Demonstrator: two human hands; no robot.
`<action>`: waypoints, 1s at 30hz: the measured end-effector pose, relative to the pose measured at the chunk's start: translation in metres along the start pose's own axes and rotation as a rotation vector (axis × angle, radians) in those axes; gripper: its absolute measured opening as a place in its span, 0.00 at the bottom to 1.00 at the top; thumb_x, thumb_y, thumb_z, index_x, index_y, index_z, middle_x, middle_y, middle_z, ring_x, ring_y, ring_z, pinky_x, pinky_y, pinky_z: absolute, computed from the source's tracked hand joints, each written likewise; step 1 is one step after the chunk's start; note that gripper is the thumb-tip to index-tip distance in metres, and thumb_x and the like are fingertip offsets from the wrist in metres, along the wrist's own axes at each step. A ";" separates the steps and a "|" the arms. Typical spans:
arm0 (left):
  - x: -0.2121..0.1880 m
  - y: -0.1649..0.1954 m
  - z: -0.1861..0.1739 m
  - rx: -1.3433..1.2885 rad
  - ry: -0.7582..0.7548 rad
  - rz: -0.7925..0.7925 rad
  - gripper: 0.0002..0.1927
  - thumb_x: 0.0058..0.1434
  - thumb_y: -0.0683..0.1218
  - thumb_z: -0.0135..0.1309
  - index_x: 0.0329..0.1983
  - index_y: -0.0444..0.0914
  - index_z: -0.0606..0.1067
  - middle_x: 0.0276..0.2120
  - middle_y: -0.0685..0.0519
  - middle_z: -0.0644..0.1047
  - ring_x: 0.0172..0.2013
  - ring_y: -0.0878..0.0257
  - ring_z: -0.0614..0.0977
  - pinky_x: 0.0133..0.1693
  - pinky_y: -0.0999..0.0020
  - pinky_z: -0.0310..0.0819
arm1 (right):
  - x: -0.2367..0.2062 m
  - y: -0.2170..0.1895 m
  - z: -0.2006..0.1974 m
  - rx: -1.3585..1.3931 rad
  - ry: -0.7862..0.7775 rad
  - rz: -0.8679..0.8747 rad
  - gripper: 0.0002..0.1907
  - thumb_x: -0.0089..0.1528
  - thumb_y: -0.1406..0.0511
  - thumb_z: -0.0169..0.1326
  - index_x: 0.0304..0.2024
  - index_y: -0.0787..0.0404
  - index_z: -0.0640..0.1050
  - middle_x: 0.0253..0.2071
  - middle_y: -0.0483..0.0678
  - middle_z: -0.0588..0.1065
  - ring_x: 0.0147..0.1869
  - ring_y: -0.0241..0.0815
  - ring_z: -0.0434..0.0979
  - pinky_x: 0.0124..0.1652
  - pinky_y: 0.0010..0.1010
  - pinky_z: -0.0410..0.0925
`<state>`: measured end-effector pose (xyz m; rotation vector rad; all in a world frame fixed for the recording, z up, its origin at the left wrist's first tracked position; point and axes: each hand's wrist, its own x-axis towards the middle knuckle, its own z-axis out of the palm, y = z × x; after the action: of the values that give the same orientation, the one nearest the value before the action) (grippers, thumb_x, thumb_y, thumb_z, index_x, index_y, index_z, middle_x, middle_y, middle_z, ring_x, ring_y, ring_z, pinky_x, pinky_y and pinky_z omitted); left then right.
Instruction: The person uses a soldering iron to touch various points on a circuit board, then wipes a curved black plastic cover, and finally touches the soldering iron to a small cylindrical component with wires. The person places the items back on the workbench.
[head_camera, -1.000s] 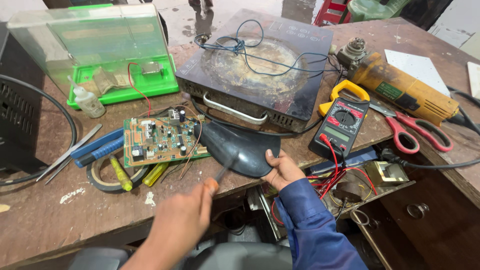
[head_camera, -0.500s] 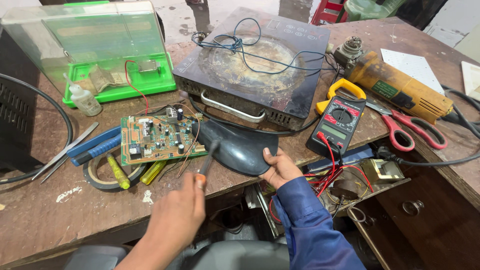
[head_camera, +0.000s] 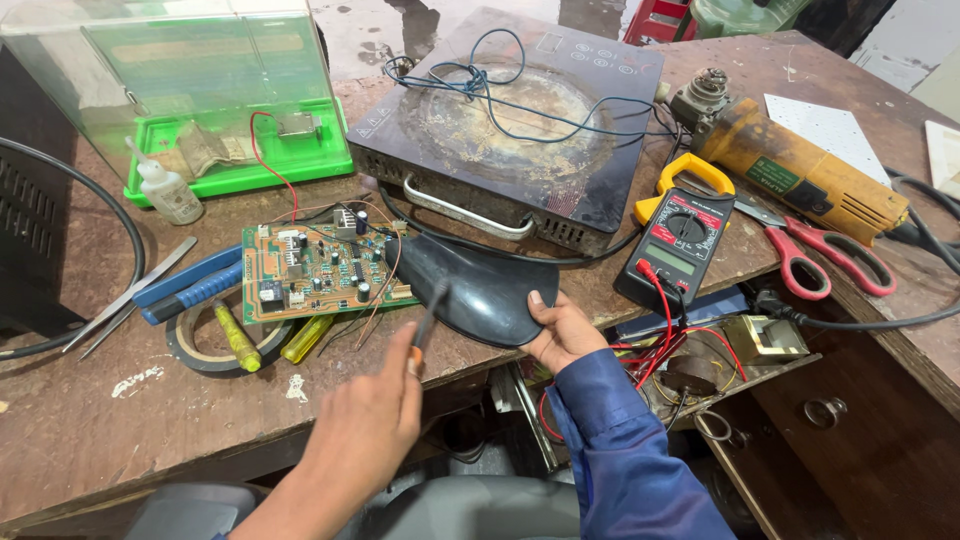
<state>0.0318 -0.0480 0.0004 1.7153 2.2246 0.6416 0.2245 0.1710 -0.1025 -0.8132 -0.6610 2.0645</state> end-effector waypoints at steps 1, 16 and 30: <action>-0.001 0.001 0.001 0.008 -0.017 0.045 0.30 0.66 0.49 0.43 0.72 0.44 0.60 0.18 0.38 0.77 0.23 0.36 0.81 0.31 0.39 0.74 | 0.000 0.000 0.000 -0.002 0.001 0.001 0.16 0.67 0.70 0.46 0.58 0.64 0.69 0.59 0.55 0.72 0.61 0.52 0.76 0.58 0.55 0.71; -0.002 0.010 -0.005 -0.044 -0.017 0.242 0.32 0.64 0.54 0.52 0.72 0.53 0.62 0.17 0.40 0.78 0.23 0.38 0.81 0.29 0.40 0.74 | 0.004 -0.001 -0.005 -0.014 -0.011 0.006 0.16 0.67 0.70 0.47 0.57 0.66 0.70 0.59 0.56 0.73 0.61 0.54 0.77 0.59 0.56 0.71; 0.004 0.006 -0.017 -0.083 0.114 0.220 0.26 0.63 0.51 0.50 0.66 0.50 0.69 0.19 0.40 0.79 0.23 0.38 0.82 0.29 0.42 0.75 | 0.003 -0.006 -0.004 -0.020 -0.027 0.015 0.15 0.67 0.72 0.46 0.57 0.66 0.71 0.58 0.56 0.74 0.61 0.53 0.76 0.59 0.55 0.71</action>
<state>0.0277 -0.0459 0.0182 1.9424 2.0648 0.8890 0.2291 0.1773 -0.1019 -0.8057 -0.6929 2.0888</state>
